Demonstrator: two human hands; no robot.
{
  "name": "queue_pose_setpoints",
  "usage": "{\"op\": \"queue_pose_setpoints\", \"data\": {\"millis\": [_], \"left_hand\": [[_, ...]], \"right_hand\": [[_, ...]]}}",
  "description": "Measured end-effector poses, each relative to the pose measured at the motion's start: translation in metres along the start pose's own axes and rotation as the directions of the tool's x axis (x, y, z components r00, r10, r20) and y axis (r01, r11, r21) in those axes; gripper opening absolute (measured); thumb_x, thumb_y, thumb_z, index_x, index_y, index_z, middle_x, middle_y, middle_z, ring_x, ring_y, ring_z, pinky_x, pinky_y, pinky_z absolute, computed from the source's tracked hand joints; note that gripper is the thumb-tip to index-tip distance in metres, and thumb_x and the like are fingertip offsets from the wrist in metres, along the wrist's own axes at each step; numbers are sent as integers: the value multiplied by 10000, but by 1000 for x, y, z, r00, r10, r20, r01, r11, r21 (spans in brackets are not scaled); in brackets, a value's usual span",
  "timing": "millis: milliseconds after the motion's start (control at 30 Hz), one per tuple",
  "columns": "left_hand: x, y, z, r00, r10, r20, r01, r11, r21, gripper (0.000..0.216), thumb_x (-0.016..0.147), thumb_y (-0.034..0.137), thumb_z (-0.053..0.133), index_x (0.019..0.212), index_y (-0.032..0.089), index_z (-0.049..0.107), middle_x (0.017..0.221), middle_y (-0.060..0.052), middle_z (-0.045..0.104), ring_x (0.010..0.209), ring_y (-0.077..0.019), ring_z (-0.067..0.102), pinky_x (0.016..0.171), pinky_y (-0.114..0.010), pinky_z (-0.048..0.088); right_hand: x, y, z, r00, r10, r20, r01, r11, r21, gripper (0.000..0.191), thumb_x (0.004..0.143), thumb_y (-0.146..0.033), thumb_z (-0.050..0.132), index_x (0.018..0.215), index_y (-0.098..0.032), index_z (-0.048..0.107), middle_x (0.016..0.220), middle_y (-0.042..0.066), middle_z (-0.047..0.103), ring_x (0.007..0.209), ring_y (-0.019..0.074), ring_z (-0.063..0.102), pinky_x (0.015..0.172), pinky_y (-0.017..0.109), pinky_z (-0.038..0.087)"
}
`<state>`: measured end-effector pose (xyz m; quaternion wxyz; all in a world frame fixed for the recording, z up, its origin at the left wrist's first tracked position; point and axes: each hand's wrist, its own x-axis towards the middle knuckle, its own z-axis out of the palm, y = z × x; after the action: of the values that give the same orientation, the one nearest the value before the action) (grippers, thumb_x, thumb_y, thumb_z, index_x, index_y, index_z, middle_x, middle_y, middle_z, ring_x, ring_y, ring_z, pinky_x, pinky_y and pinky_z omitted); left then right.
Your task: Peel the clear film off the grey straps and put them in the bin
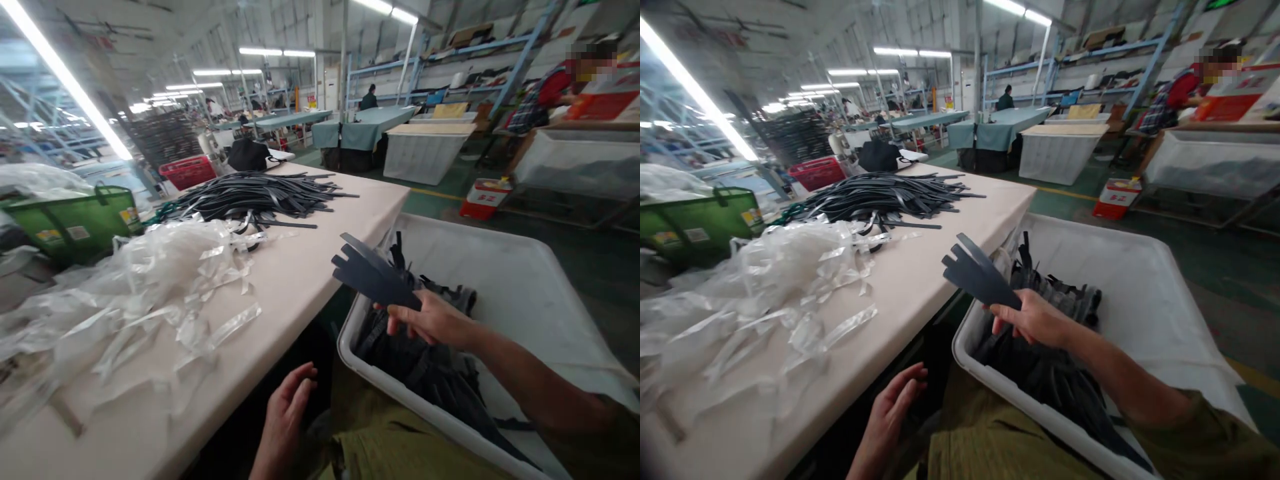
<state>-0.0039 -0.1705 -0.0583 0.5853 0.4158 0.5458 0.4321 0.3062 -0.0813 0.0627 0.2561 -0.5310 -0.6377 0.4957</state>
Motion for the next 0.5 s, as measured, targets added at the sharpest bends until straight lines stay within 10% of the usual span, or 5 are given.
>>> {"op": "queue_pose_setpoints", "data": {"millis": [233, 500], "left_hand": [[-9, 47, 8, 980, 105, -167, -151, 944, -292, 483, 807, 545, 686, 1084, 152, 722, 924, -85, 758, 783, -185, 685, 737, -293, 528], [-27, 33, -13, 935, 68, -347, -169, 949, -268, 443, 741, 560, 740, 834, 128, 760, 722, -47, 713, 640, -154, 610, 659, -284, 488]], "right_hand": [[11, -19, 95, 874, -74, 481, 82, 997, 5, 641, 873, -709, 510, 731, -126, 736, 596, 25, 580, 486, 112, 448, 441, 214, 364], [33, -6, 138, 831, -82, 551, 127, 991, -44, 581, 862, -710, 513, 754, -178, 719, 606, 23, 576, 548, 160, 480, 489, 250, 360]]}}
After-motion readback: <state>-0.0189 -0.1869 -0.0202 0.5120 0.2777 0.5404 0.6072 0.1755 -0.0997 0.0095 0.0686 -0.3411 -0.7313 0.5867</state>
